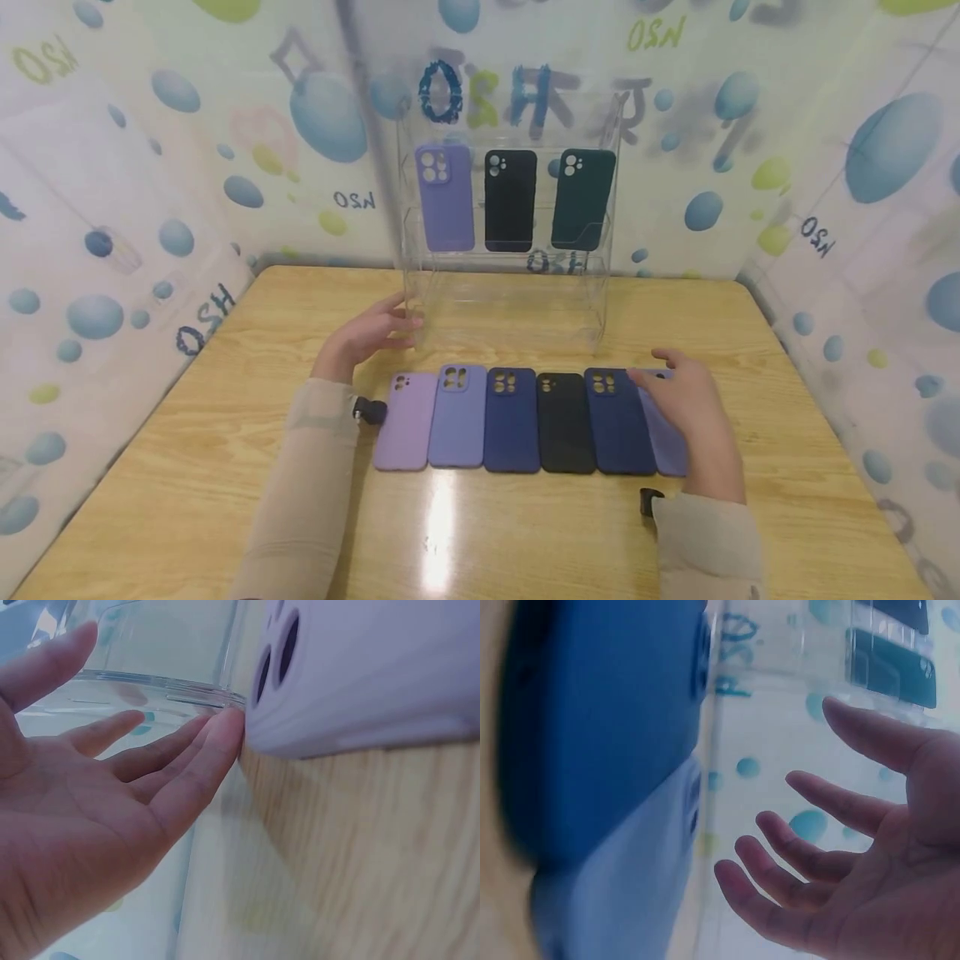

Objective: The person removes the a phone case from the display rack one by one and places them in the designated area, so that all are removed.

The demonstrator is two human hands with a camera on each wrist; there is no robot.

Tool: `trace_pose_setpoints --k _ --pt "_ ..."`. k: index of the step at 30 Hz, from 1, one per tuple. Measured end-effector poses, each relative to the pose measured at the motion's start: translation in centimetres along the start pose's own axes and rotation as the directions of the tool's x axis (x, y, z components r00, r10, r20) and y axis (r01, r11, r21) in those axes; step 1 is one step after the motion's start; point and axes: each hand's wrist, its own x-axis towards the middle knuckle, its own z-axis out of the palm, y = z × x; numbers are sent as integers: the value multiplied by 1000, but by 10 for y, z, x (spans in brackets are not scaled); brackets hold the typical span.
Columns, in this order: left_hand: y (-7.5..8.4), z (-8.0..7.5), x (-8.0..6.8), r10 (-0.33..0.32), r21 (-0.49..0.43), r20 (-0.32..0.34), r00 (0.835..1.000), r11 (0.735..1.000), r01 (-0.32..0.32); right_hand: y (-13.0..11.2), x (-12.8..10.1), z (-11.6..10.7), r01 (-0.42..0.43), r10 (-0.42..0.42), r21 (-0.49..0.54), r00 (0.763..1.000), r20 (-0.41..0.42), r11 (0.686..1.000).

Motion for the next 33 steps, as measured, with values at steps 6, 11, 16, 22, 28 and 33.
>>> trace_pose_setpoints --k 6,11,16,22,28,33 --pt "6 2 4 30 9 22 999 1000 -30 -34 6 -8 79 -79 21 997 -7 997" --pt "10 3 5 37 34 28 999 999 -38 -70 7 -23 133 -132 42 991 -24 990" --pt "12 3 6 26 50 24 999 998 -27 -104 13 -44 193 -191 56 981 -44 980" --pt "9 2 5 19 58 15 1000 998 -20 -146 32 -73 262 -264 103 965 0 959" --pt "5 0 1 7 46 11 1000 999 -8 -180 55 -91 277 -281 133 960 15 952" --pt "4 0 -1 6 46 16 1000 999 -7 -193 73 -100 281 -278 147 960 -43 948"
